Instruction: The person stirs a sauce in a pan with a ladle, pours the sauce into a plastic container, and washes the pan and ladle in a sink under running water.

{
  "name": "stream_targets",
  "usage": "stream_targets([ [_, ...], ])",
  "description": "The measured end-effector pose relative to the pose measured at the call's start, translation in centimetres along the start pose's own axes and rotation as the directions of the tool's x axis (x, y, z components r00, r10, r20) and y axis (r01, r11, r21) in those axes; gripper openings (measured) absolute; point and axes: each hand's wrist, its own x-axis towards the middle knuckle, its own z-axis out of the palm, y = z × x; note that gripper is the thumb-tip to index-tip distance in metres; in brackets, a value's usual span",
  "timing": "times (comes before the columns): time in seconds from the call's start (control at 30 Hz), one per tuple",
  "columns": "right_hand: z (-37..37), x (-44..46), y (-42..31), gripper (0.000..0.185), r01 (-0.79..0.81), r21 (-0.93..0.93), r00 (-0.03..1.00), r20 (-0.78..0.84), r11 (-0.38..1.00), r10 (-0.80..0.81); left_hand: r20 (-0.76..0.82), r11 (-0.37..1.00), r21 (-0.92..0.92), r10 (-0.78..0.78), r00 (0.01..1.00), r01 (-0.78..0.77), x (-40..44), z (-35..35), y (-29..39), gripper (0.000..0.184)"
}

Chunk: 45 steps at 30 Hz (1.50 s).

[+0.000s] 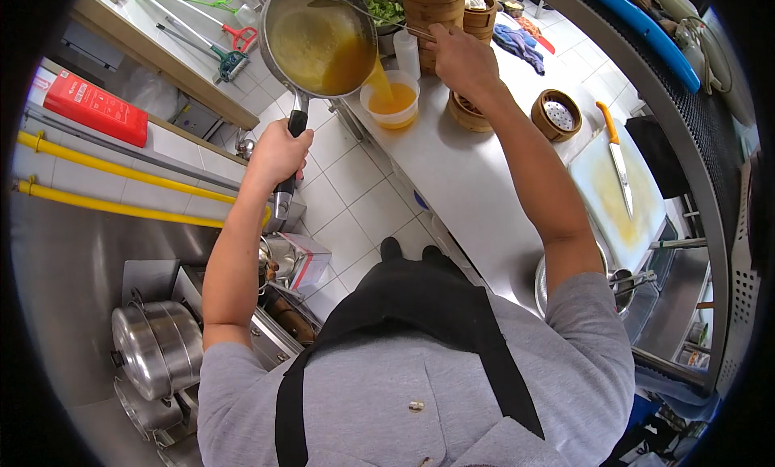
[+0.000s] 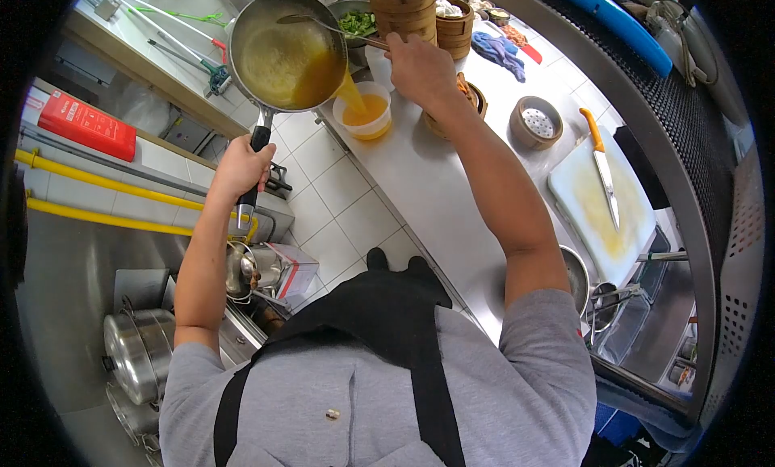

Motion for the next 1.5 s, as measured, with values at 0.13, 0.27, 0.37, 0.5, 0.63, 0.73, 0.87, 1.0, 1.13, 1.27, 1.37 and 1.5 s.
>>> stream_targets([
  [0.13,0.0,0.1,0.3,0.034,-0.007,-0.01,1.0,-0.019,1.0,0.006,-0.038,0.997,0.075,0.002,0.999,0.001,-0.2,0.4,0.4,0.025],
  [0.27,0.4,0.4,1.0,0.033,0.005,-0.041,0.995,-0.096,0.999,-0.008,-0.091,0.976,0.218,0.028,0.995,-0.007,-0.5,0.6,0.9,0.026],
  [0.37,0.2,0.7,1.7,0.031,-0.011,-0.086,0.997,-0.074,0.996,0.005,-0.115,0.963,0.266,0.062,0.991,-0.03,-0.3,0.8,0.5,0.027],
  [0.5,0.7,0.9,3.6,0.03,0.01,-0.104,0.991,-0.132,0.995,-0.023,-0.131,0.96,0.271,0.114,0.985,-0.074,-0.2,1.1,0.1,0.028],
  [0.63,2.0,1.0,6.2,0.035,0.022,-0.13,0.976,-0.21,0.991,-0.049,-0.148,0.945,0.305,0.169,0.974,-0.118,0.3,1.3,-0.8,0.028],
  [0.73,2.5,0.6,7.6,0.037,0.017,-0.133,0.976,-0.215,0.991,-0.046,-0.158,0.94,0.304,0.213,0.964,-0.158,0.4,1.6,-1.5,0.027],
  [0.87,3.3,-0.6,8.4,0.037,-0.059,-0.088,0.994,-0.101,0.994,0.05,-0.171,0.899,0.382,0.297,0.939,-0.215,1.5,2.3,-3.5,0.025],
  [1.0,3.9,-2.0,8.7,0.044,-0.129,-0.029,0.987,0.096,0.991,0.131,-0.173,0.889,0.401,0.311,0.934,-0.222,1.6,2.5,-3.7,0.024],
  [1.13,5.2,-2.9,9.5,0.039,-0.078,0.061,0.984,0.167,0.995,0.067,-0.207,0.859,0.431,0.393,0.896,-0.277,1.8,3.0,-4.2,0.026],
  [1.27,4.9,-3.4,9.7,0.038,-0.085,0.071,0.958,0.282,0.994,0.062,-0.207,0.88,0.419,0.332,0.92,-0.223,1.9,3.7,-4.6,0.028],
  [1.37,4.9,-3.9,10.2,0.04,-0.059,0.074,0.961,0.275,0.996,0.036,-0.201,0.885,0.408,0.327,0.923,-0.225,1.8,4.0,-4.5,0.028],
  [1.5,5.6,-4.2,11.9,0.042,0.012,0.062,0.967,0.252,0.998,-0.027,-0.162,0.888,0.413,0.292,0.943,-0.204,2.0,4.3,-4.4,0.028],
])
